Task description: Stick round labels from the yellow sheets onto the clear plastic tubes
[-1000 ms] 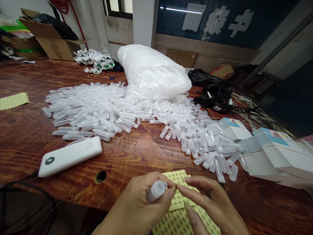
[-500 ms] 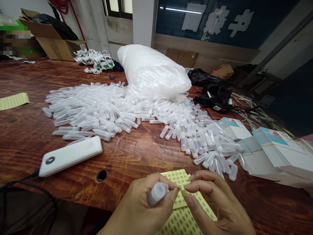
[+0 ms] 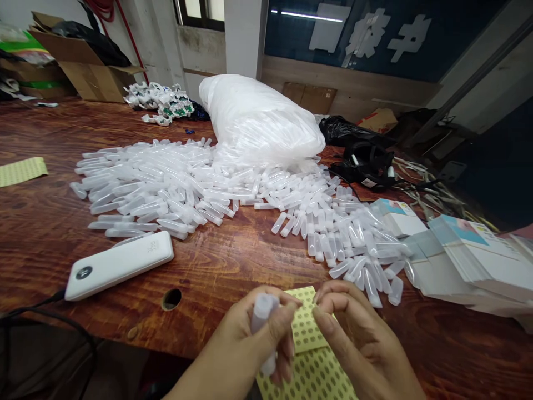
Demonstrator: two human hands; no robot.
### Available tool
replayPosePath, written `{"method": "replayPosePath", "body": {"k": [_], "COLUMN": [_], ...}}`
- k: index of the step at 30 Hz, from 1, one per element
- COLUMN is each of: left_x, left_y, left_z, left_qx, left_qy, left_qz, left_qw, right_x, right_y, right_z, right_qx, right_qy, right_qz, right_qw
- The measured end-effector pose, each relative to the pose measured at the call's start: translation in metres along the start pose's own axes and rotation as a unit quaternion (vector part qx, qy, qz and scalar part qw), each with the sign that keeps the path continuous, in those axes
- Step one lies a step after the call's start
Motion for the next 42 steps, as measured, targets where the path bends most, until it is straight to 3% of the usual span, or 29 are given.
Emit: {"method": "replayPosePath", "body": {"k": [3,6,10,19,27,31,34,38,40,42], "left_x": [-0.002,0.007,0.015,0.019,0.017,0.015,0.012,0.006,0.004,0.005], "left_y": [0.010,0.029,0.039,0.034,0.036,0.034,0.034,0.037,0.039,0.042], "left_z": [0.004,0.006,0.006,0.003,0.002,0.002,0.004,0.006,0.006,0.006], "left_qx": [-0.004,-0.062,-0.091,-0.096,-0.085,-0.081,-0.085,-0.094,-0.102,-0.115], "left_qy": [-0.018,-0.012,-0.004,-0.002,-0.014,-0.014,-0.023,-0.053,-0.055,-0.053], "left_qz": [-0.152,-0.300,-0.397,-0.427,-0.440,-0.429,-0.418,-0.431,-0.442,-0.449], "left_qw": [0.988,0.952,0.913,0.899,0.894,0.900,0.904,0.896,0.889,0.885], "right_x": [0.003,0.009,0.020,0.020,0.016,0.019,0.026,0.055,0.061,0.060], "right_y": [-0.003,0.004,0.014,0.020,0.019,0.016,-0.004,-0.033,-0.036,-0.035], "right_z": [0.001,0.002,0.004,0.004,0.004,0.000,-0.001,-0.004,-0.003,-0.003], "right_qx": [0.027,0.027,0.041,0.025,-0.043,-0.058,0.032,0.190,0.211,0.205], "right_qy": [0.038,0.074,0.137,0.148,0.090,0.049,0.006,0.021,0.025,0.024], "right_qz": [0.035,0.045,0.084,0.070,-0.005,0.012,0.142,0.333,0.357,0.347], "right_qw": [0.998,0.996,0.986,0.986,0.995,0.997,0.989,0.923,0.910,0.915]}}
Point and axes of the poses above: each hand's wrist, its own z-axis towards the middle knuckle, its own x-axis out of the palm, y = z × x, the point moved 9 cm from there along z, towards the middle knuckle, and after that the axes turned 7 degrees about y, right-handed, at the moved point
